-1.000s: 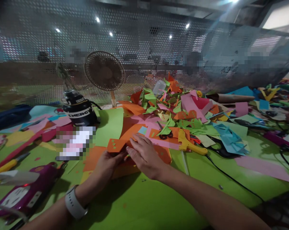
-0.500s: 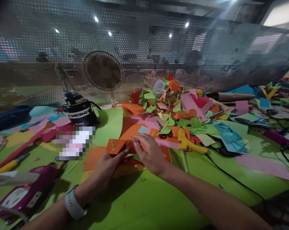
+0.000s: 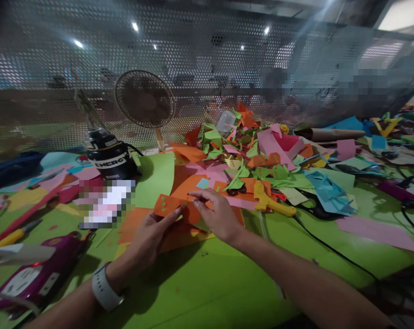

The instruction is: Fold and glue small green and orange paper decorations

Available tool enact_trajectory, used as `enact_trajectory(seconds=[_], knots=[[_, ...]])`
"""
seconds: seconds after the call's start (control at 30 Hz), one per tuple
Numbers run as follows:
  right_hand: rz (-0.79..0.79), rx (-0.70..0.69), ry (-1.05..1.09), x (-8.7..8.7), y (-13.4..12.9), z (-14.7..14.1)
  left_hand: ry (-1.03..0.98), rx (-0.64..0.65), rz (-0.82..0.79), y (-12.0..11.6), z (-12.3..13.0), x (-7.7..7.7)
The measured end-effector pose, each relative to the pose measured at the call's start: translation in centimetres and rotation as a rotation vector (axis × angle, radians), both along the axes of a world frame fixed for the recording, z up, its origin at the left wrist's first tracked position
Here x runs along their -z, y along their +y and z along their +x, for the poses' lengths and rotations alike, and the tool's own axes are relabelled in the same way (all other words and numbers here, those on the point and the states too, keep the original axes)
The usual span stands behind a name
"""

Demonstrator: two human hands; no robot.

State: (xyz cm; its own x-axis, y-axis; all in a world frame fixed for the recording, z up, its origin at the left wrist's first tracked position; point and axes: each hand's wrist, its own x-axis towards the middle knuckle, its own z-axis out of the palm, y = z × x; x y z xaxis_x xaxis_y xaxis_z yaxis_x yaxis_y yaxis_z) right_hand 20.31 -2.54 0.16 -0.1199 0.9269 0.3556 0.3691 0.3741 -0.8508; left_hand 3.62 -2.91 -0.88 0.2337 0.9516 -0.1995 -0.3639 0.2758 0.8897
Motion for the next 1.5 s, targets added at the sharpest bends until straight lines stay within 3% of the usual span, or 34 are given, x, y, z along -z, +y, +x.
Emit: enact_trajectory(seconds=[0.6, 1.5], knots=[[0.074, 0.002, -0.033, 0.25, -0.10, 0.00, 0.037, 0.007, 0.021, 0.47, -0.10, 0.90], [0.091, -0.004, -0.012, 0.10, -0.40, -0.13, 0.057, -0.028, 0.027, 0.35, -0.11, 0.42]])
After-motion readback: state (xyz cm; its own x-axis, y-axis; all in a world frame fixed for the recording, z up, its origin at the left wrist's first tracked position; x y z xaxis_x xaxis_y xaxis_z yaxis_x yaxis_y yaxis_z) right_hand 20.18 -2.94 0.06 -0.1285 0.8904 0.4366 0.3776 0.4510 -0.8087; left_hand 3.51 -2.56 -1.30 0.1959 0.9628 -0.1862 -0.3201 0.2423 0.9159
